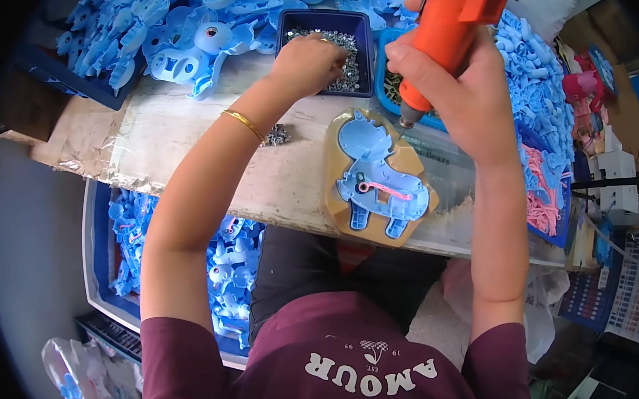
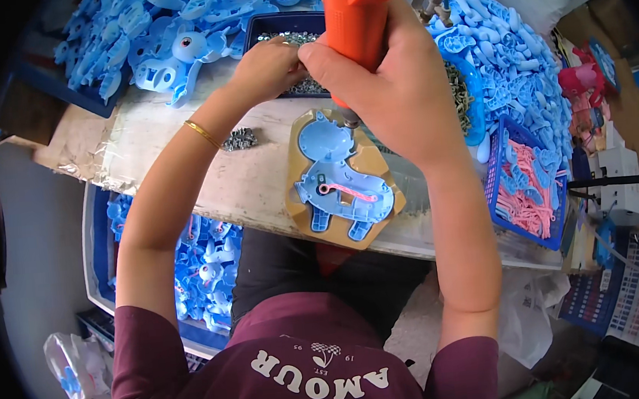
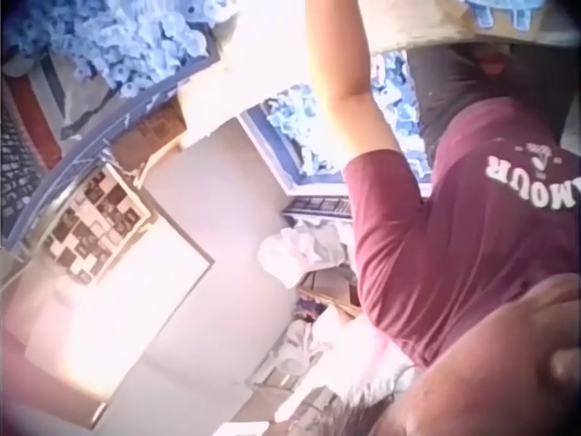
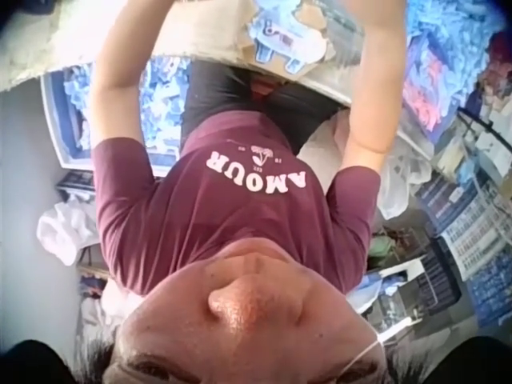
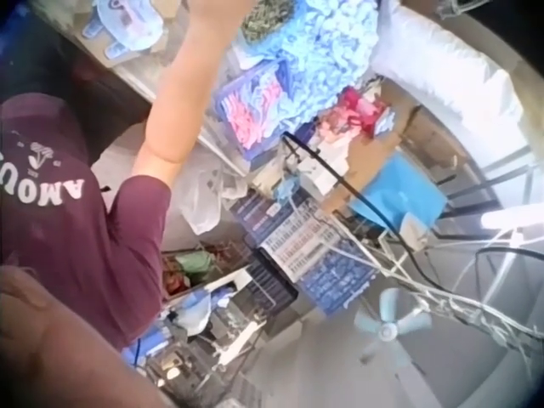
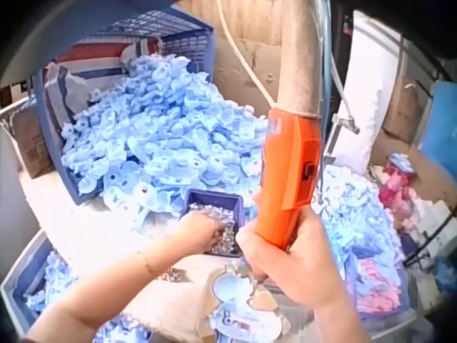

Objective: Assembling small plastic components into a bear-shaped toy frame using a pneumatic industrial tool.

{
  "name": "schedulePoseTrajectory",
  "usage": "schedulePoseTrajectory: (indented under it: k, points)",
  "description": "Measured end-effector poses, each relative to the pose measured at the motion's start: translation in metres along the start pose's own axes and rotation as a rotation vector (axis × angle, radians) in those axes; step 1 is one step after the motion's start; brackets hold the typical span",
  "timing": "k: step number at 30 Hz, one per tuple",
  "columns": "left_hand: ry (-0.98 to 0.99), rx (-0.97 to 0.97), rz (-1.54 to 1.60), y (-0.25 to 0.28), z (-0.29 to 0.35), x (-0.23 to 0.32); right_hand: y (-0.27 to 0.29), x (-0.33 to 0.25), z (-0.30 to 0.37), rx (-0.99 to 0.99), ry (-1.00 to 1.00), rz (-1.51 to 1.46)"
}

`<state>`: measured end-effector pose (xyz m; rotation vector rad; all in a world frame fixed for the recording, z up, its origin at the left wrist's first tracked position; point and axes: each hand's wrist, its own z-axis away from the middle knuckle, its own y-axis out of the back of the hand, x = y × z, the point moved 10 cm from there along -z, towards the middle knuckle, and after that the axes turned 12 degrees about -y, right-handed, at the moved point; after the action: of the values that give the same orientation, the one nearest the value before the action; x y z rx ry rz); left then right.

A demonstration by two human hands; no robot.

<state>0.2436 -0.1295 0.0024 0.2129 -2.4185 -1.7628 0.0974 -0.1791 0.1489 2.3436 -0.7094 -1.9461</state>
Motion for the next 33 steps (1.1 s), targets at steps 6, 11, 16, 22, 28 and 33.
schedulePoseTrajectory:
  k: [6,11,16,22,28,33]
  points:
    - [0.127,0.075,0.037,0.018,0.016,0.008,0.004,0.003,0.003,-0.067,0.018,0.047]
    - [0.147,0.312,0.645,0.058,0.042,0.068,0.004,-0.002,0.018,-0.036,0.046,-0.086]
    - [-0.028,0.299,0.692,0.055,0.067,0.133,0.002,-0.005,0.040,-0.034,0.069,-0.178]
    - [-0.177,0.350,0.541,0.061,0.064,0.172,0.010,0.013,0.057,0.102,-0.096,-0.317]
    - [-0.215,0.346,0.516,0.067,0.060,0.185,0.007,0.028,0.058,0.014,0.151,-0.468]
    - [-0.202,0.321,0.557,0.059,0.063,0.193,0.008,0.031,0.061,-0.041,0.052,-0.474]
